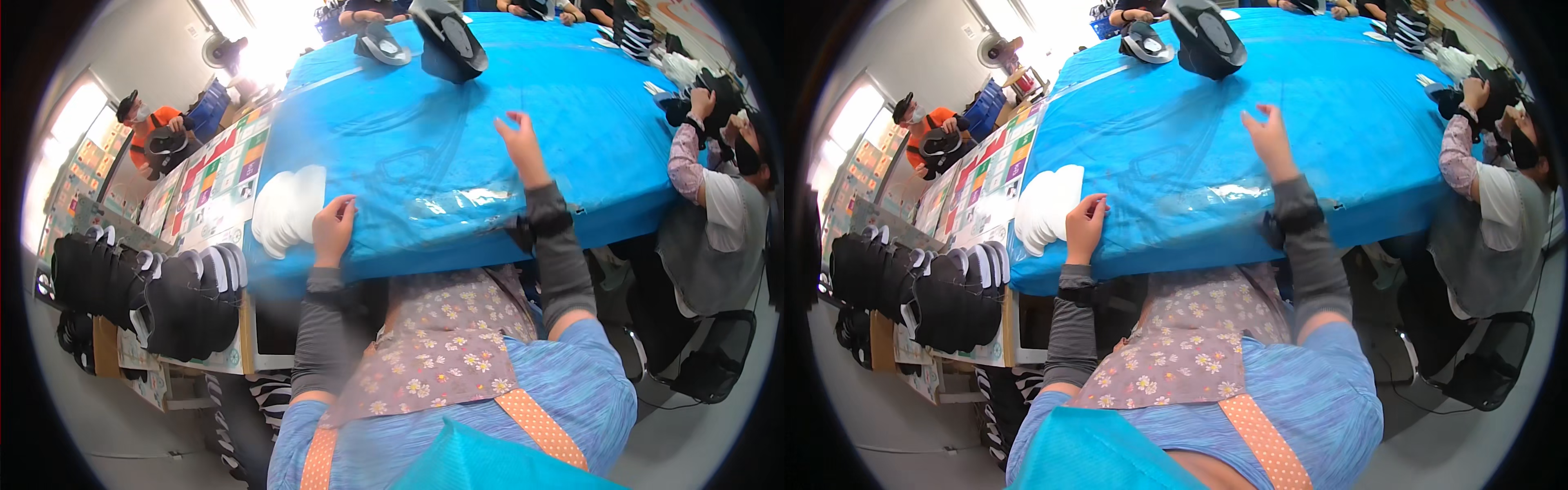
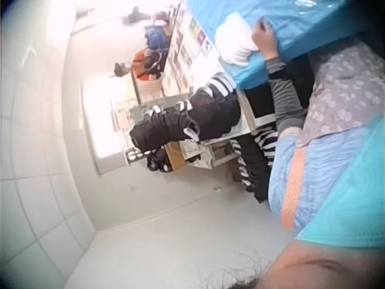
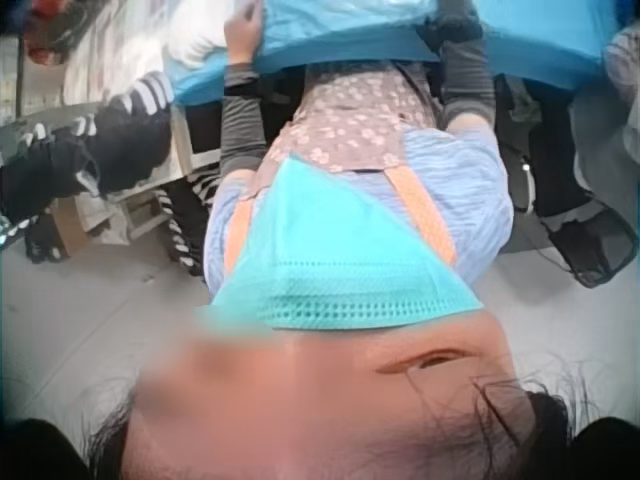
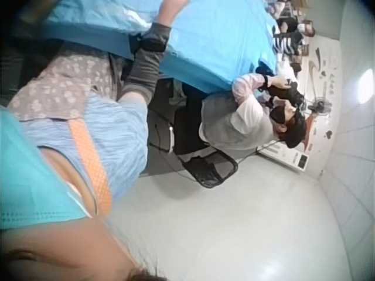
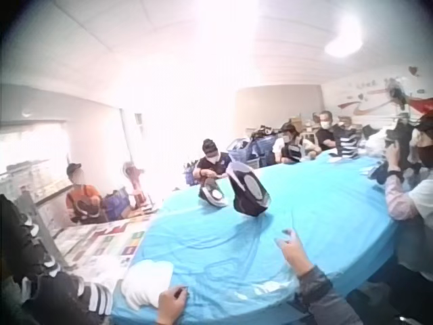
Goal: The person attaches white foam inserts to the interior of black shoe uppers by hand, pressing them down and folding the top edge of the material over the foam. They repeat this for multiple uppers, placing them in a stack on the left when finished.
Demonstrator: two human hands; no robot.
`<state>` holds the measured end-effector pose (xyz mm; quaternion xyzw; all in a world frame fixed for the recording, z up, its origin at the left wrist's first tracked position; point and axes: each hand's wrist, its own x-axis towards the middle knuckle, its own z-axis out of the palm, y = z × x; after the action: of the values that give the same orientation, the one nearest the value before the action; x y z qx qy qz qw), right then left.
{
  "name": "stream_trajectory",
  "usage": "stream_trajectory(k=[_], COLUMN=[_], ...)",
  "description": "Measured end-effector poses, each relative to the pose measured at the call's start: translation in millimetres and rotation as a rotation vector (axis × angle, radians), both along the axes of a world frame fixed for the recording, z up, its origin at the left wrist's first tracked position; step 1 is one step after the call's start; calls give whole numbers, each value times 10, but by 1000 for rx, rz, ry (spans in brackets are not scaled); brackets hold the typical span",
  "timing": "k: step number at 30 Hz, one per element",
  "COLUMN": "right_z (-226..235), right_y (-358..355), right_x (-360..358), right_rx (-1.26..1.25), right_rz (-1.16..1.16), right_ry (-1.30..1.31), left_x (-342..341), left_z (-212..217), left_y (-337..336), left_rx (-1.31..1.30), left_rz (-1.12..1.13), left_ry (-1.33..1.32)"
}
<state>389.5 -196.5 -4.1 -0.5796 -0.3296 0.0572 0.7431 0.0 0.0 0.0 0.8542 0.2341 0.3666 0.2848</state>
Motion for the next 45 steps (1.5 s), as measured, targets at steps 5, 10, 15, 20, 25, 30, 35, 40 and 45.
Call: stream_trajectory(k=[5, 10, 15, 20, 25, 30, 35, 40, 45], right_z=[564, 716, 623, 547, 601, 538, 491, 454, 438], right_y=[391, 716, 796, 762, 808, 1199, 1677, 1964, 2261], right_x=[291, 849, 1128, 1462, 1610, 1572, 1790, 2298, 2603], right_rx=[-206, -398, -651, -781, -817, -786, -894, -1196, -1241], right_rz=[-495, -492, -534, -521, -459, -266, -255, -287, -440], right_ry=[-647, -548, -355, -279, -386, -330, -438, -443, -295], left_x=[-115, -39, -69, -62, -50, -82, -105, -55, -12], left_z=[-3, 7, -3, 25, 49, 141, 211, 215, 198], left_y=[10, -34, -47, -94, -98, -140, -208, -213, -184], left_rx=[-35, -39, -33, -47, 115, 147, 194, 177, 167], left_rz=[22, 26, 32, 69, 48, 64, 84, 98, 150], left_ry=[-18, 10, 20, 43, 72, 78, 83, 89, 95])
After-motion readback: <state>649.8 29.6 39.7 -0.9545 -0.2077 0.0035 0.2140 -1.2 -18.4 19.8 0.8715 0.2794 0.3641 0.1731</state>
